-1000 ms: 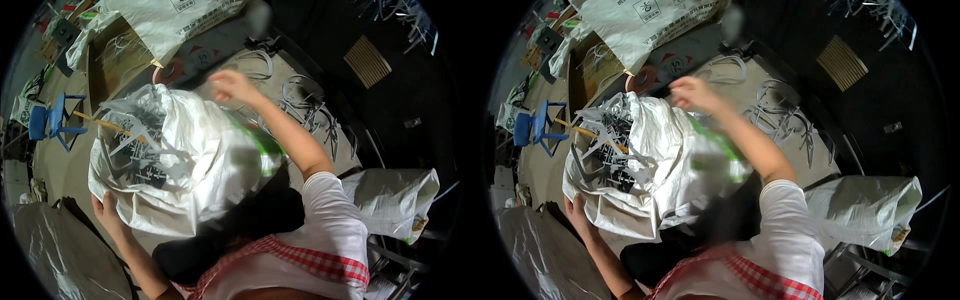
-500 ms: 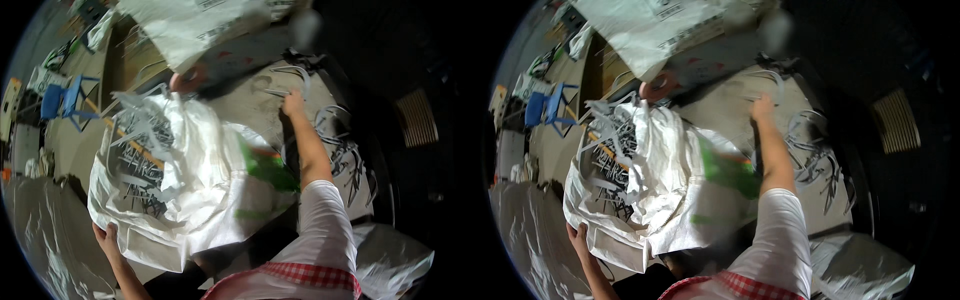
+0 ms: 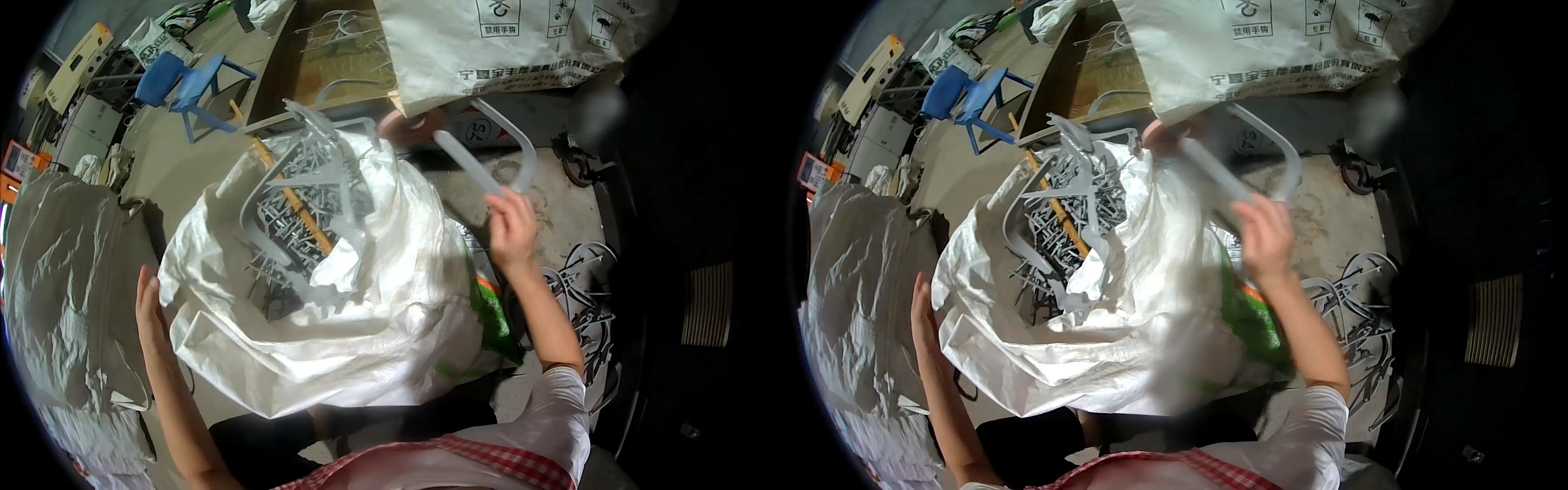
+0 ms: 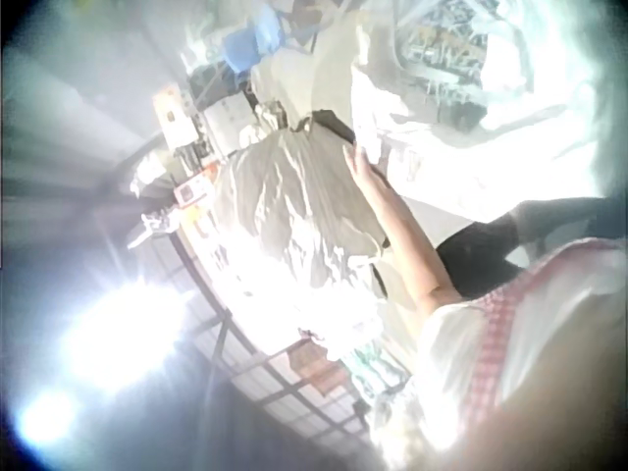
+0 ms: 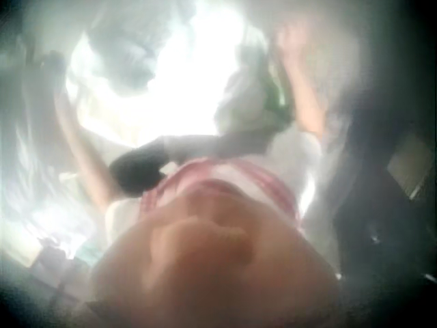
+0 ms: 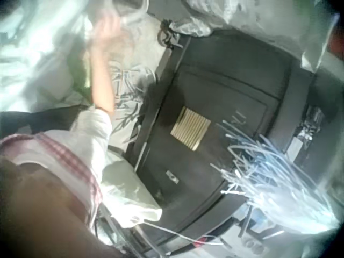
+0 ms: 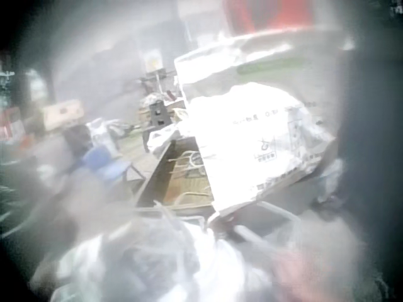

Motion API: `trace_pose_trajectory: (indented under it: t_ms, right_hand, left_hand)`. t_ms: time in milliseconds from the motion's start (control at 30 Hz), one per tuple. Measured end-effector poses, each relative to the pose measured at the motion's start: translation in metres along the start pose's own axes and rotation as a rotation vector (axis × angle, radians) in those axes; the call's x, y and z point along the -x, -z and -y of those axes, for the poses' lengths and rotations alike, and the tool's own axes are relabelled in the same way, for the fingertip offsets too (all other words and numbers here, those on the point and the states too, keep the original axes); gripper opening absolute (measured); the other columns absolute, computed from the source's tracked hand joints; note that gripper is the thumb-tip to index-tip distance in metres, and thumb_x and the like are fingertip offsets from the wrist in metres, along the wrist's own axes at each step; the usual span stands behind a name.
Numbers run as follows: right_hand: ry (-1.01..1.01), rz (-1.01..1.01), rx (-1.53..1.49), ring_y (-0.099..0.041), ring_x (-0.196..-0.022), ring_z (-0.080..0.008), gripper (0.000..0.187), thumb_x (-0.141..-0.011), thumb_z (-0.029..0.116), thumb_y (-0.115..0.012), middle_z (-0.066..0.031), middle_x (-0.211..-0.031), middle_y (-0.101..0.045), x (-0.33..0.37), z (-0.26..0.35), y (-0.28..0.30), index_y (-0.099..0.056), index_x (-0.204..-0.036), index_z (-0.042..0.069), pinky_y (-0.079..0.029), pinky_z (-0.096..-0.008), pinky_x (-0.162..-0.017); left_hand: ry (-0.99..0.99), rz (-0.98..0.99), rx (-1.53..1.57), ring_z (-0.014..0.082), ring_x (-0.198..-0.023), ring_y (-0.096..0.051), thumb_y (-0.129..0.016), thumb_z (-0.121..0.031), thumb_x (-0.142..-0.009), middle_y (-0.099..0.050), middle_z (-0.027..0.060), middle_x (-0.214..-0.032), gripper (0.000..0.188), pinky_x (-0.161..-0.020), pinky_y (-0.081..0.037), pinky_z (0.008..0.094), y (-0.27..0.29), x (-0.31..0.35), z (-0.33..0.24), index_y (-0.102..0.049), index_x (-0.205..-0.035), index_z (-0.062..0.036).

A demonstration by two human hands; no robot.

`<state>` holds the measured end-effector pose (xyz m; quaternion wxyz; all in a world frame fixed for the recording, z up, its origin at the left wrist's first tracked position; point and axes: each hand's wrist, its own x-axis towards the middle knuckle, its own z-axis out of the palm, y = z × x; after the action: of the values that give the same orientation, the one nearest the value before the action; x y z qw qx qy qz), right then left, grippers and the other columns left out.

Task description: The person picks up grey curved plastic parts from a water bath, shakes them to remove excess water, and places them into a white bag. The person also uses a wooden pole to move parts in the water and then moves to a machine where they wipe different sections of a red panel.

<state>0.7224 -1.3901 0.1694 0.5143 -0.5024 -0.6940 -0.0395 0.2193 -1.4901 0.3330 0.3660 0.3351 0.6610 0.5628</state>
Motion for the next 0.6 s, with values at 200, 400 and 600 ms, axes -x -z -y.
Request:
trace_pose_trajectory:
  t_ms: [200,400,600]
  right_hand:
    - [-0.083,-0.012,-0.334,-0.051,-0.086,-0.0322,0.021,-0.08,0.003,-0.047,-0.0144,-0.09,-0.052,-0.095,0.098,-0.086,-0.057,-0.098,0.003,-0.041,-0.042,-0.076]
    - [-0.576,0.251,-0.343,-0.046,-0.107,-0.0361,0.053,-0.072,0.016,-0.063,-0.023,-0.117,-0.042,-0.128,0.148,-0.156,-0.042,-0.117,-0.003,-0.038,-0.039,-0.091]
    - [-0.608,0.61,-0.3,-0.047,-0.11,-0.0362,0.066,-0.068,0.004,-0.056,-0.0262,-0.119,-0.047,-0.1,0.165,-0.165,-0.03,-0.129,-0.003,-0.037,-0.0373,-0.093]
  left_hand:
    - [0.278,0.238,0.318,0.0252,-0.096,-0.055,-0.051,-0.043,-0.085,-0.056,0.0131,-0.105,0.052,-0.085,-0.044,0.0347,-0.013,-0.025,0.002,-0.05,-0.115,0.0]
    - [0.301,0.18,0.11,0.0239,-0.084,-0.06,-0.055,-0.023,-0.084,-0.059,0.0172,-0.102,0.042,-0.074,-0.048,0.0336,-0.017,-0.04,0.032,-0.052,-0.109,0.0097]
    - [0.268,0.267,0.256,0.0262,-0.09,-0.06,-0.049,-0.011,-0.085,-0.056,0.0184,-0.107,0.037,-0.077,-0.049,0.0367,-0.027,-0.012,0.027,-0.044,-0.117,0.0088]
